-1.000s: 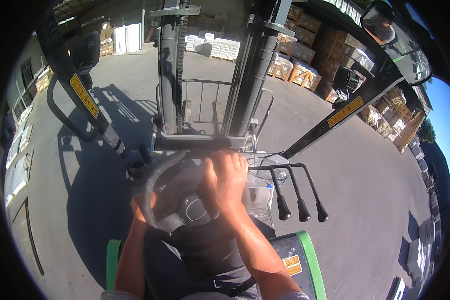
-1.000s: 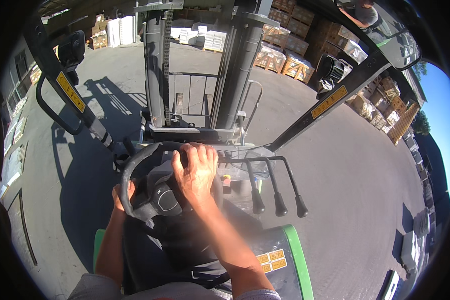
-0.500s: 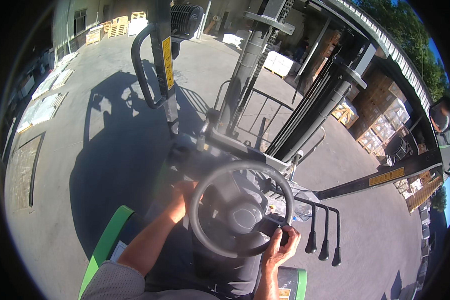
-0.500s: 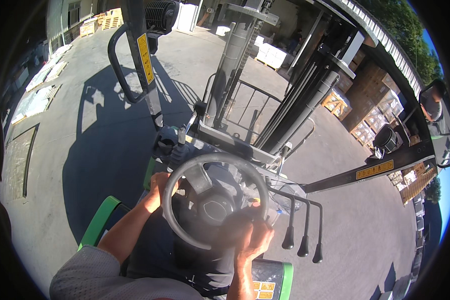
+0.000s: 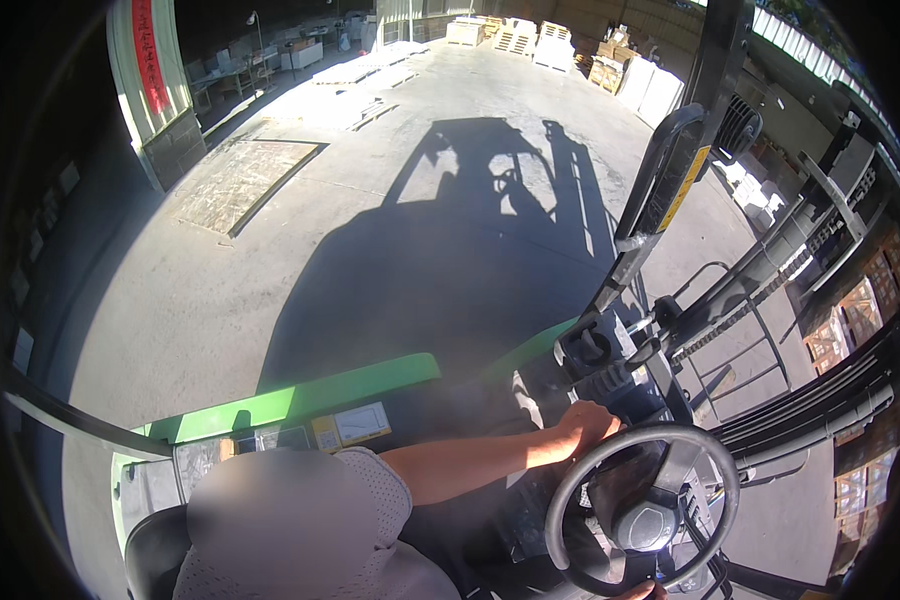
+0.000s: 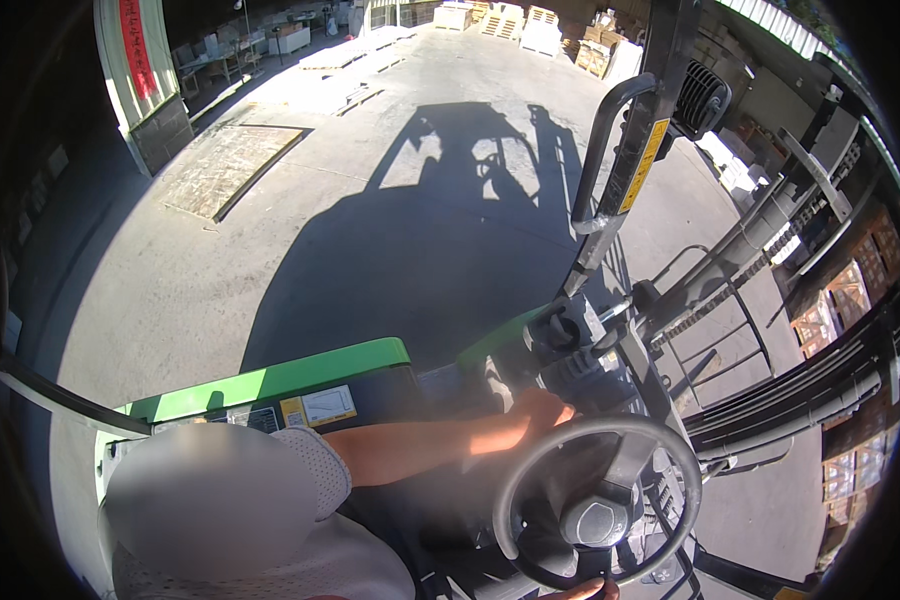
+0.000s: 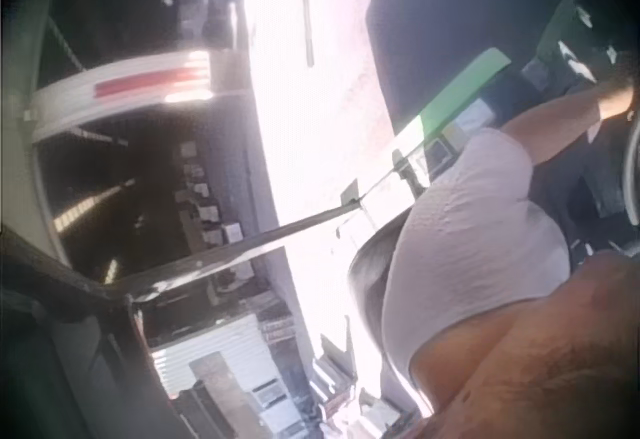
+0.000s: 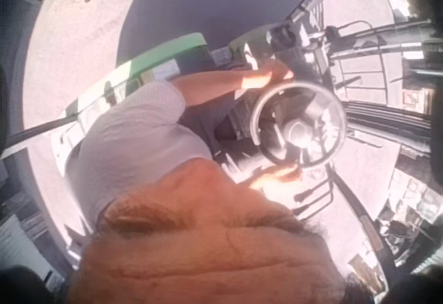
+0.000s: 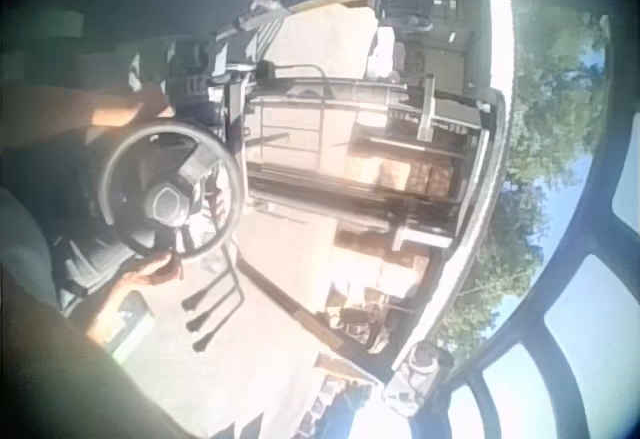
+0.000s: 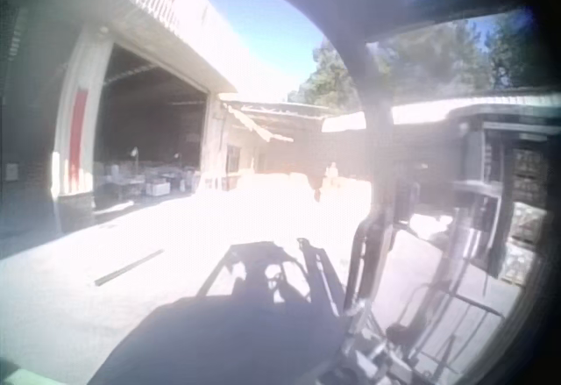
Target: The person operates a forklift in a warehouse, steering and maneuvering around stacked pallets. They lift a pallet of boxes using the forks, then drive forward and backward to reposition it.
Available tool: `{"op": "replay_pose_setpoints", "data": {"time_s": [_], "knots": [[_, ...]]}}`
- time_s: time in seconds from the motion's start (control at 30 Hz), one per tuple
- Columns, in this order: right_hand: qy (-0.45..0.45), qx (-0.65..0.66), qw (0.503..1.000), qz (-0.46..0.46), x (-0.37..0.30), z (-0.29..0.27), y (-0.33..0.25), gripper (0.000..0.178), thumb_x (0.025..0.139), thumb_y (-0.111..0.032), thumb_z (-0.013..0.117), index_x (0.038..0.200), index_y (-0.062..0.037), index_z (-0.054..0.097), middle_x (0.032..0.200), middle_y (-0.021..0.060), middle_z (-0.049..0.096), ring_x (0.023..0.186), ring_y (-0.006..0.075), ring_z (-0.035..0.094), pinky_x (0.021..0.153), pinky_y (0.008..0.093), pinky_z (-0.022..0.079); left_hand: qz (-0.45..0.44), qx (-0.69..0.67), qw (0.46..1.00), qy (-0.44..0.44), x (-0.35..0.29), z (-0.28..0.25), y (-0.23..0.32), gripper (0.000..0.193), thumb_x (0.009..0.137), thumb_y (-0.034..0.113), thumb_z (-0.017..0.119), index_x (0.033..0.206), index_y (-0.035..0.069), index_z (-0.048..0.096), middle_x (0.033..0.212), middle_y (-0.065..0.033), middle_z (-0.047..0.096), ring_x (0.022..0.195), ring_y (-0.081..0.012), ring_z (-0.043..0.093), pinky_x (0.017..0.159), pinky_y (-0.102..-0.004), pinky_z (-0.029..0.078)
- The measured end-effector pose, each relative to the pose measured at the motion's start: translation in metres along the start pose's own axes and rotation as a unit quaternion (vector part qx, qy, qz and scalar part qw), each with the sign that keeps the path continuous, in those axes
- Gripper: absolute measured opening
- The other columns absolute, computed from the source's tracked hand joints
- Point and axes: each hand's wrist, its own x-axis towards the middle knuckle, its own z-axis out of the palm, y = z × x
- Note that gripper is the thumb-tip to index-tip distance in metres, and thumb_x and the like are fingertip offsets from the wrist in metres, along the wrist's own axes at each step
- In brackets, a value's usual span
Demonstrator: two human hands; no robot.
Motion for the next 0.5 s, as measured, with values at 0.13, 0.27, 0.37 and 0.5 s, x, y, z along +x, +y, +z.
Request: {"op": "replay_pose_setpoints", "data": {"time_s": [0.13, 0.27, 0.37, 0.5], "knots": [[-0.012, 0.026, 1.000, 0.001, 0.005, 0.000, 0.007, 0.037, 0.103, -0.023, 0.070, 0.126, 0.0038, 0.061, 0.117, 0.0214, 0.067, 0.100, 0.0268, 0.065, 0.092, 0.0377, 0.055, -0.045, -0.035, 0.996, 0.071, 0.011, 0.006, -0.008, 0.046, 0.104, 0.045, 0.048, 0.091, 0.011, 0.078, 0.090, -0.0189, 0.076, 0.091, -0.0393, 0.075, 0.079, -0.0481, 0.059], [0.007, -0.023, 1.000, 0.003, 0.033, 0.030, 0.017, 0.022, 0.099, -0.019, 0.067, 0.107, 0.0010, 0.062, 0.101, 0.0132, 0.061, 0.093, 0.0279, 0.060, 0.086, 0.0406, 0.048, 0.010, -0.016, 0.998, 0.058, 0.053, 0.018, -0.026, 0.015, 0.088, 0.025, 0.064, 0.082, 0.014, 0.071, 0.070, -0.0070, 0.071, 0.069, -0.0313, 0.073, 0.069, -0.0446, 0.055], [0.021, 0.001, 1.000, -0.012, 0.050, 0.037, 0.018, 0.019, 0.095, -0.012, 0.068, 0.109, 0.0003, 0.062, 0.103, 0.0131, 0.061, 0.094, 0.0269, 0.060, 0.086, 0.0391, 0.049, 0.029, -0.011, 0.991, 0.132, 0.070, 0.024, -0.021, 0.009, 0.082, 0.022, 0.070, 0.079, 0.013, 0.072, 0.071, -0.0123, 0.071, 0.071, -0.0368, 0.072, 0.067, -0.0474, 0.056], [0.017, 0.000, 1.000, -0.020, 0.057, 0.033, 0.017, 0.018, 0.093, -0.008, 0.068, 0.108, 0.0003, 0.063, 0.103, 0.0133, 0.062, 0.095, 0.0266, 0.061, 0.086, 0.0389, 0.049, 0.015, -0.035, 0.989, 0.144, 0.068, 0.026, -0.012, 0.017, 0.086, 0.024, 0.070, 0.077, 0.011, 0.073, 0.073, -0.0147, 0.071, 0.072, -0.0383, 0.072, 0.068, -0.0492, 0.056]]}}
